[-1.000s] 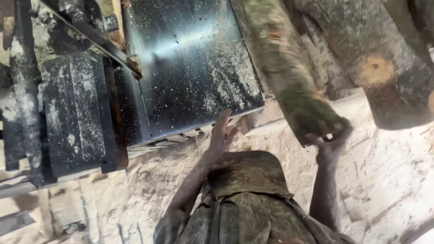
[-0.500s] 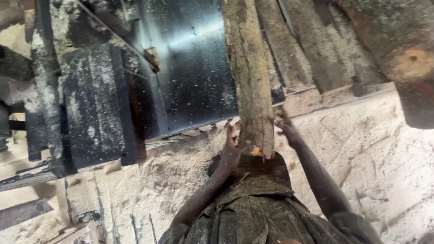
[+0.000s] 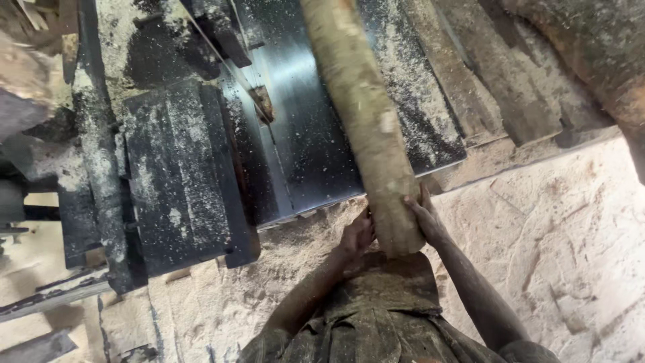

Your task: The person saws logs into smaller pieces using a vertical bandsaw by pushing the wood into the blade.

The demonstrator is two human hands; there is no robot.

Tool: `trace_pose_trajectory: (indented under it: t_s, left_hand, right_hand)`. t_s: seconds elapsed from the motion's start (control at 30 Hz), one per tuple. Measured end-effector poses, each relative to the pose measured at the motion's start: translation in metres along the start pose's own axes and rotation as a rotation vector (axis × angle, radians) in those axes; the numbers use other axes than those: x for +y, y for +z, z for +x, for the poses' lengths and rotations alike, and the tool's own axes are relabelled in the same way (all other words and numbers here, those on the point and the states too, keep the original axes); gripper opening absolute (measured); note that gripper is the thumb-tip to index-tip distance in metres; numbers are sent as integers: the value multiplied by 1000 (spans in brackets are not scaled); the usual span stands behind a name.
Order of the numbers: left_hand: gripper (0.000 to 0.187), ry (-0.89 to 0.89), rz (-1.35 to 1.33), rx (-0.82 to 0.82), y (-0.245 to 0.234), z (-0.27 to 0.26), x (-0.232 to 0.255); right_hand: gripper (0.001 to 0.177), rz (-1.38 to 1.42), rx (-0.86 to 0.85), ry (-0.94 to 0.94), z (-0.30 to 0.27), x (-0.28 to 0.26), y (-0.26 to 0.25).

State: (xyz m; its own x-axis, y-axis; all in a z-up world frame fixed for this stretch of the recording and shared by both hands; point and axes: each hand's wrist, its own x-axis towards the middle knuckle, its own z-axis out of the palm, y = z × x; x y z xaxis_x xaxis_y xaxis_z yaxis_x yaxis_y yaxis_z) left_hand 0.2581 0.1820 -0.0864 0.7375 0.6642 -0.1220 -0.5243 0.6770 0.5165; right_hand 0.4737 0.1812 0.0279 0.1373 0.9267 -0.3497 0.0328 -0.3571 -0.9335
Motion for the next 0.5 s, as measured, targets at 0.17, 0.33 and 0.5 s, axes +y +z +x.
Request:
trace_pose_trajectory:
  t_s: [0.17,0.33,0.5]
  left_hand:
    - [69,79,-248,307,-37,1,-16]
    - [69,165,102,646,-30,-3,-13]
    - [81,193,87,711,-13,-62,-1]
  right_hand:
    - [99,21,-371,405,35,40,6]
    - [104,133,-407,291,31,63,35]
    - [101,271,-412,146,-14,84,78]
